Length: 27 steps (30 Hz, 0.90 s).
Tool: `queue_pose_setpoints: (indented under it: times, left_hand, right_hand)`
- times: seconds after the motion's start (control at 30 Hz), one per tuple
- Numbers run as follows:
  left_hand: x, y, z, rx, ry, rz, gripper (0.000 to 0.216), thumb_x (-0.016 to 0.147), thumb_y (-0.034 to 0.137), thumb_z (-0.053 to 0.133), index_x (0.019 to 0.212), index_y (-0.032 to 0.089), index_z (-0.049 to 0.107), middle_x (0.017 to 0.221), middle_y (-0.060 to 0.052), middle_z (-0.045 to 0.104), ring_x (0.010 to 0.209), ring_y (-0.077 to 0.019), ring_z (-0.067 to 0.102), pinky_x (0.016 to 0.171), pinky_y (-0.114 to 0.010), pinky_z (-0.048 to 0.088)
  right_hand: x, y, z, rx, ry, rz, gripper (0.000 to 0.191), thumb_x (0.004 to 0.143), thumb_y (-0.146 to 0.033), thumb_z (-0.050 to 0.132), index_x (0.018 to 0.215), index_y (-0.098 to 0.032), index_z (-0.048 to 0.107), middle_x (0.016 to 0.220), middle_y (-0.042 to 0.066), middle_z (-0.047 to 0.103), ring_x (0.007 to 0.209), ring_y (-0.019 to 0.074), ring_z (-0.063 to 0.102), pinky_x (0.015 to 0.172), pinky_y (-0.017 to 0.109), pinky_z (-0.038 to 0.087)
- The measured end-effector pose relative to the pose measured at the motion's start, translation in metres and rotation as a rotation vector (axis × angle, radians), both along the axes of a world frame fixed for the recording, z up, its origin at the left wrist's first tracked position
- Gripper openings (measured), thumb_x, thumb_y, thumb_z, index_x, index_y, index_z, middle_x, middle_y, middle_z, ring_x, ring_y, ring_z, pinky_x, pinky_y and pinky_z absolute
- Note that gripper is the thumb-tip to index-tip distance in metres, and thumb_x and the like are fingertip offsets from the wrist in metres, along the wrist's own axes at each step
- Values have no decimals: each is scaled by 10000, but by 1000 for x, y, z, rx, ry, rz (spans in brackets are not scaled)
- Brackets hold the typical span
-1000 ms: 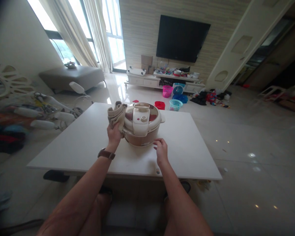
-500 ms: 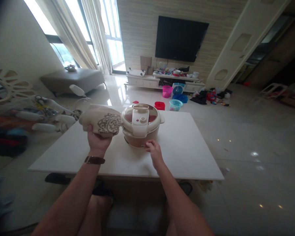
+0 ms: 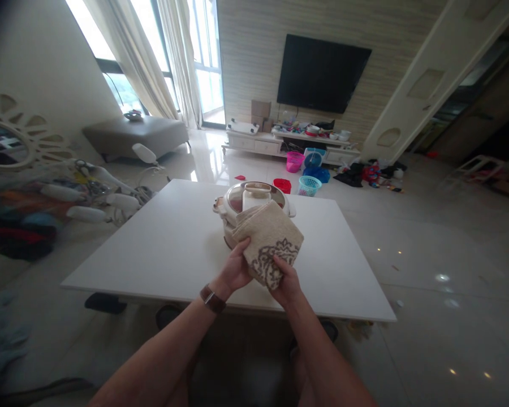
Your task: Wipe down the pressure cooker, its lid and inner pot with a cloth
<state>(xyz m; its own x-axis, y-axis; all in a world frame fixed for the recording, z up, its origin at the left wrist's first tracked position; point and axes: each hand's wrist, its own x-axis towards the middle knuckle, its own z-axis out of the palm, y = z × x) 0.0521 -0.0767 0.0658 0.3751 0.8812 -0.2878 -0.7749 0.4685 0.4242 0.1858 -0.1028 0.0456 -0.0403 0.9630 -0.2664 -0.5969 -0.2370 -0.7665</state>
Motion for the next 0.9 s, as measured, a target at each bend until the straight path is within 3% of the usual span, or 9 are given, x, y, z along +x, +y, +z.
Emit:
queue_pose_setpoints:
  times: [0.17, 0.33, 0.43, 0.5, 0.57, 0.63, 0.7, 0.8, 0.9]
  left_hand:
    - [4, 7, -13, 213, 125, 155, 492, 680, 357, 989, 1069, 135, 786, 1116, -144, 814, 1137, -307, 744, 1093, -440, 551]
    - [-3, 17, -24, 339, 351, 141, 548, 669, 492, 966, 1047, 139, 783, 1004, -107, 803, 877, -208, 735, 773, -313, 570]
    - [-10, 21, -27, 357, 511, 161, 419, 698, 429, 912, 966, 150, 752, 805, -64, 764, 733, -170, 699, 644, -258, 512]
    - [-14, 22, -28, 349, 593, 203, 286, 714, 346, 859, 878, 157, 719, 728, -48, 737, 668, -154, 671, 603, -239, 480]
    - [-17, 24, -29, 304, 629, 235, 185, 726, 277, 793, 831, 166, 689, 696, -38, 724, 618, -142, 648, 580, -232, 463]
    - [-21, 26, -30, 243, 635, 246, 131, 727, 233, 734, 826, 171, 674, 684, -34, 719, 587, -139, 639, 566, -232, 462]
    - [-24, 28, -31, 194, 643, 246, 109, 727, 217, 691, 823, 169, 670, 673, -35, 713, 569, -141, 632, 556, -233, 467]
    - [-28, 33, -33, 160, 662, 259, 106, 730, 230, 665, 815, 168, 671, 656, -39, 702, 552, -149, 625, 535, -237, 470]
    - [-32, 38, -35, 140, 665, 264, 107, 729, 251, 673, 799, 171, 659, 651, -41, 694, 533, -158, 623, 506, -240, 460]
  right_hand:
    - [16, 2, -2, -2, 140, -73, 300, 792, -296, 807, 1084, -239, 769, 1087, 85, 845, 1159, 348, 781, 1036, 596, 638]
    - [33, 10, 8, 41, 94, -265, 312, 821, -216, 760, 1132, -230, 745, 1085, 50, 842, 1026, 255, 814, 971, 503, 679]
    - [48, 25, 21, 177, -98, -519, 385, 778, -252, 818, 1153, -239, 731, 1114, 27, 829, 1043, 227, 799, 965, 475, 676]
    - [57, 39, 30, 301, -369, -702, 441, 756, -299, 855, 1173, -230, 729, 1162, 41, 815, 1128, 241, 772, 1047, 499, 632]
    - [60, 54, 39, 397, -738, -771, 410, 790, -363, 835, 1155, -198, 748, 1191, 97, 807, 1198, 286, 743, 1126, 534, 566]
    - [54, 70, 47, 466, -1084, -687, 347, 864, -400, 744, 1118, -165, 770, 1149, 158, 809, 1182, 336, 740, 1122, 552, 547]
    - [40, 84, 55, 584, -1324, -500, 358, 913, -345, 638, 1190, -160, 768, 1162, 182, 806, 1183, 358, 735, 1080, 532, 566]
    - [10, 103, 69, 798, -1619, -104, 560, 865, -177, 604, 1414, -225, 702, 1491, 140, 686, 1418, 357, 609, 1161, 497, 520]
    - [-8, 118, 87, 828, -1860, 148, 663, 814, -93, 635, 1446, -283, 704, 1621, 87, 585, 1498, 380, 535, 1206, 501, 485]
